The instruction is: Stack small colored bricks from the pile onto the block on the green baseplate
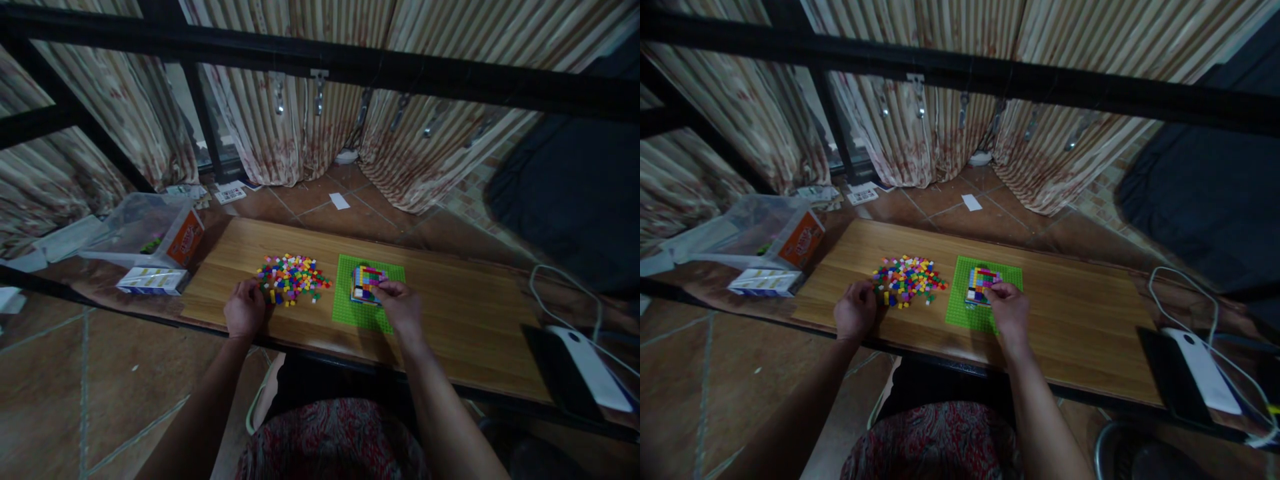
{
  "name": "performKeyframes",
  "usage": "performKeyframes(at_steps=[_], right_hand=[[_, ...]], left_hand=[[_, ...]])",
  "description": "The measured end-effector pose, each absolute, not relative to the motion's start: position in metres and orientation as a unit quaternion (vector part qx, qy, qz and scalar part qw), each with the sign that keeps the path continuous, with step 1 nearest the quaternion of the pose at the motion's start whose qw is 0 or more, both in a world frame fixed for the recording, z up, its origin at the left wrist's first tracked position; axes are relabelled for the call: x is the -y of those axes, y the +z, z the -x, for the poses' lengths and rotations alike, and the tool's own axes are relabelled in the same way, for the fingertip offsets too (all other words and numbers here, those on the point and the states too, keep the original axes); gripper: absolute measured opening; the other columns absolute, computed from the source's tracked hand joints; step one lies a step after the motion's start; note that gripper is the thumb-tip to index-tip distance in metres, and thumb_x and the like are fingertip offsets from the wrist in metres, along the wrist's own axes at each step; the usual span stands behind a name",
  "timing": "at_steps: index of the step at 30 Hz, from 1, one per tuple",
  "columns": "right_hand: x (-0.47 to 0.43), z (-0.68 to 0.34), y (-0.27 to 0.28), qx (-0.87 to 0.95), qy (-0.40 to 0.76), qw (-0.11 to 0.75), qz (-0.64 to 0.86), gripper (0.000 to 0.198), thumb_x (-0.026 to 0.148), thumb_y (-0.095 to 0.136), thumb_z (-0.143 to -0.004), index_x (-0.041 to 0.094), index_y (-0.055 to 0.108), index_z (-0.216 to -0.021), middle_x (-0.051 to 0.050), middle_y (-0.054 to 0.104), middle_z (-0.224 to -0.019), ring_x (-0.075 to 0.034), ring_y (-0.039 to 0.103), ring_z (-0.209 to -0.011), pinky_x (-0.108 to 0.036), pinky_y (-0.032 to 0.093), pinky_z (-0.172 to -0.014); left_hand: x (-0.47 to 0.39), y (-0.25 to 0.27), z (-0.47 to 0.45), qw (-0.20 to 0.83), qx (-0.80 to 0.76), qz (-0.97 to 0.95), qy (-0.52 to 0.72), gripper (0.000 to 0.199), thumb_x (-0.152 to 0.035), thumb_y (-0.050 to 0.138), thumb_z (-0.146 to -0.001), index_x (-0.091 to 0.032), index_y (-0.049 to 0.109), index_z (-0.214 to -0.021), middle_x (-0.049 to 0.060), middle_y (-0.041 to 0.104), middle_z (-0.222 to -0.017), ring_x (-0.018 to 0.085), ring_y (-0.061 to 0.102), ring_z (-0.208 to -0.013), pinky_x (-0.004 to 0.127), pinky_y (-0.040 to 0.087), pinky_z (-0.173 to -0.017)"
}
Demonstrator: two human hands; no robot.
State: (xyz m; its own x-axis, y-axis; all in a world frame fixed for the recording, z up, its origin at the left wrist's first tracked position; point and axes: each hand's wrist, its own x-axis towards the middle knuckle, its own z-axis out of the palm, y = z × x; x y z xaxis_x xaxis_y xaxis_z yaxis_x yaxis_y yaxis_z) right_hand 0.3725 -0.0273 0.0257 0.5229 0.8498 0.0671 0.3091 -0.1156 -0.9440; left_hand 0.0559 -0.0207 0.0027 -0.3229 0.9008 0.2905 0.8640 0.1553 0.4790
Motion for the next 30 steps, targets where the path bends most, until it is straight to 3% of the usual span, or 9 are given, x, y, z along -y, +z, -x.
performKeyframes(at_steps=[15, 22, 30], right_hand=[[0.027, -0.379, 0.026, 0.413, 0.281, 0.534, 0.682, 0.031, 0.041, 0.077, -0.054, 0.016, 0.066, -0.069, -0.005, 0.069, -0.066, -0.018, 0.062, -0.058, -0.031, 0.048, -0.056], [0.058, -0.357, 0.049, 0.447, 0.247, 0.559, 0.654, 0.025, 0.041, 0.064, -0.072, 0.017, 0.066, -0.076, -0.005, 0.069, -0.070, -0.019, 0.063, -0.065, -0.031, 0.048, -0.063], [0.070, -0.261, 0.036, 0.679, 0.273, 0.355, 0.582, 0.020, 0.032, 0.051, -0.084, 0.024, 0.069, -0.090, -0.003, 0.070, -0.087, -0.018, 0.063, -0.073, -0.030, 0.047, -0.070]], left_hand=[[0.021, 0.007, -0.056, 0.047, -0.755, -0.591, 0.281, 0.020, -0.021, 0.047, -0.084, -0.020, 0.064, -0.094, 0.007, 0.068, -0.097, 0.020, 0.064, -0.085, 0.028, 0.043, -0.068], [0.022, 0.006, -0.057, 0.051, -0.753, -0.592, 0.283, 0.021, -0.018, 0.047, -0.084, -0.019, 0.064, -0.097, 0.008, 0.068, -0.097, 0.020, 0.064, -0.087, 0.028, 0.044, -0.071], [0.023, 0.004, -0.056, 0.061, -0.756, -0.588, 0.281, 0.020, -0.019, 0.047, -0.086, -0.020, 0.064, -0.096, 0.007, 0.068, -0.096, 0.020, 0.064, -0.087, 0.027, 0.043, -0.071]])
